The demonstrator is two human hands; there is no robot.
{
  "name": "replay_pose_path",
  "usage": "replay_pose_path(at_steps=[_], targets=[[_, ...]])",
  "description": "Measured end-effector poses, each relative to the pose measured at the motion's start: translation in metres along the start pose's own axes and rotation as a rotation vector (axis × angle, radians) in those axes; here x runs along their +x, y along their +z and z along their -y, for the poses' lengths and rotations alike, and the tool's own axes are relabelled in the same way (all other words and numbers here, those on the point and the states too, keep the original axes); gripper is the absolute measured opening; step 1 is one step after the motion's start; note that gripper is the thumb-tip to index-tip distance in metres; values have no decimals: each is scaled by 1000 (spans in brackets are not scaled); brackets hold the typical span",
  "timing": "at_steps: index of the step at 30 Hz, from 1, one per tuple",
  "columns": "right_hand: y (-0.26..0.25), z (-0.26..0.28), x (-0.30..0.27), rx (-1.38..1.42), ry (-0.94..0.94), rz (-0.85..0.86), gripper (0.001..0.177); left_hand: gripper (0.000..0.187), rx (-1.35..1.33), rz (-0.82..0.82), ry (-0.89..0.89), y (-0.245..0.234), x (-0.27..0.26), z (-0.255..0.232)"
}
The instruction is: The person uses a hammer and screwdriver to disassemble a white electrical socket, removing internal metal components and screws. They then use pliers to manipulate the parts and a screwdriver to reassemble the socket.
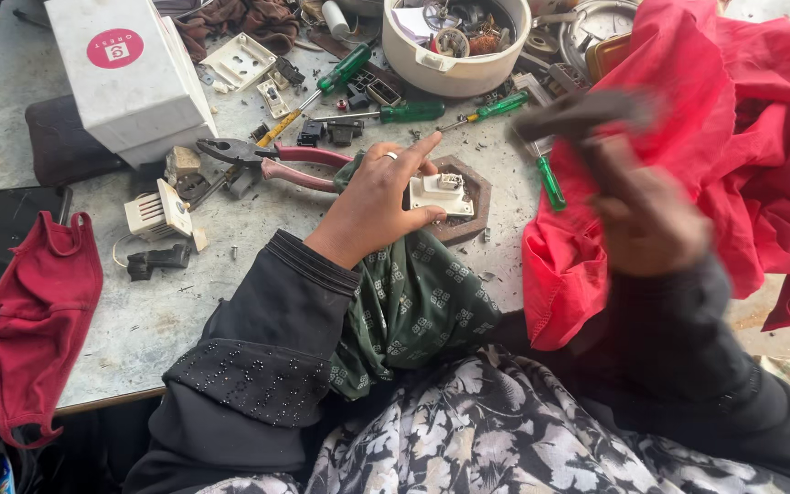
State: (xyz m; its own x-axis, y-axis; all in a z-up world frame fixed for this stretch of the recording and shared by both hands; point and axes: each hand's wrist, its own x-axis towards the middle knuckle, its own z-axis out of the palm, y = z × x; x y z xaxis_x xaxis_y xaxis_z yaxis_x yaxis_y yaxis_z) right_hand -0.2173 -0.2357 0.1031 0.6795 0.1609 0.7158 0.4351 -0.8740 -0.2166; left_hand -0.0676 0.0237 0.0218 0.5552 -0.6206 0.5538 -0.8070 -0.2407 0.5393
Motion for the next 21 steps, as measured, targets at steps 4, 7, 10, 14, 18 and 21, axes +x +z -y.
replay_pose_path(at_steps=[4,7,10,14,18,21], targets=[[-15,-11,-16,232,149,-76,46,93,8,26,-59,3,0,7],[7,-24,-24,513,240,221,49,96,23,28,-81,4,0,5],[20,-45,-14,744,263,487,52,100,14,1,-65,0,7,4],[-1,-64,-22,727,247,492,53,99,-6,23,-95,6,0,9],[-29,-63,-12,597,232,382,54,101,-16,22,-80,7,-1,10],[-37,-52,9,498,178,258,55,105,-23,28,-89,3,2,5]])
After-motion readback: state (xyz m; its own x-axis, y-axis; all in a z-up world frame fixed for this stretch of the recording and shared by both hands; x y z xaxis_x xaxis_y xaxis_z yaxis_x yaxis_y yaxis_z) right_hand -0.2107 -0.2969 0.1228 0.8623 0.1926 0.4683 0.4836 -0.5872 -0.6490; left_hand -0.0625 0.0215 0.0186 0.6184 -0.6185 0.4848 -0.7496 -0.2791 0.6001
